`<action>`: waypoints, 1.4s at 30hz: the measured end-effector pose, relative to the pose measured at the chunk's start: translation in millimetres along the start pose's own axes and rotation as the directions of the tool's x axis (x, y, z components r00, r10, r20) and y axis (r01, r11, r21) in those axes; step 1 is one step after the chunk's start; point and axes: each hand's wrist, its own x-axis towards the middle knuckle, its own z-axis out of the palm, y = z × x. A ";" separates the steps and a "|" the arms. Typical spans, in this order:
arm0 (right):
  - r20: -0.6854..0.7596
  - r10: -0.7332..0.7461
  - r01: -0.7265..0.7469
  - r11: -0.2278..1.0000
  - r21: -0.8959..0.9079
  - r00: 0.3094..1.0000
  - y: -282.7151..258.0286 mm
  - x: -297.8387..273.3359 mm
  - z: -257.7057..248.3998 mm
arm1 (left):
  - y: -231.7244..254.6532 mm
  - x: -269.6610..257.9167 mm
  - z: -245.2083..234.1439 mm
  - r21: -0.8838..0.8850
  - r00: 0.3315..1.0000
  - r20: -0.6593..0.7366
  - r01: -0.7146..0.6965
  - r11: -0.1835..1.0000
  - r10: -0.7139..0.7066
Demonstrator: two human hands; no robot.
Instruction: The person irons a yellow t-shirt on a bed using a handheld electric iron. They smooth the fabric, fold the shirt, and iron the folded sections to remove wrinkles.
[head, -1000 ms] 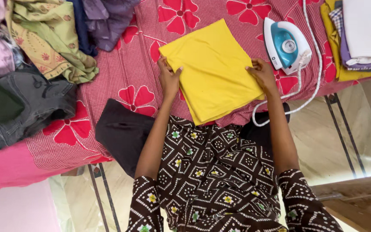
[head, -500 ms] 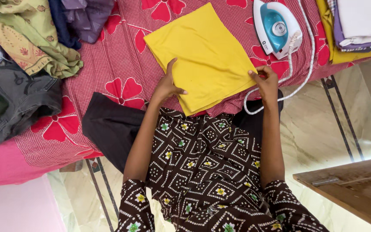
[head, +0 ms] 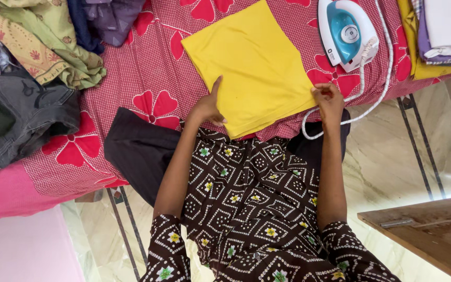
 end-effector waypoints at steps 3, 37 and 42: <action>-0.044 -0.073 0.071 0.996 -0.052 0.996 -7.5 -3.4 1.8 | 3.1 -4.3 -4.7 0.032 0.999 0.008 0.033 0.999 -0.033; 0.465 -0.301 0.551 0.534 -0.641 0.833 -61.7 -47.5 99.2 | 7.0 5.4 14.8 0.626 0.918 -0.389 0.206 0.752 0.073; 0.348 -0.357 0.496 0.560 -0.663 0.867 -49.0 -37.7 97.6 | 0.4 6.4 13.3 0.613 0.919 -0.389 0.205 0.763 0.066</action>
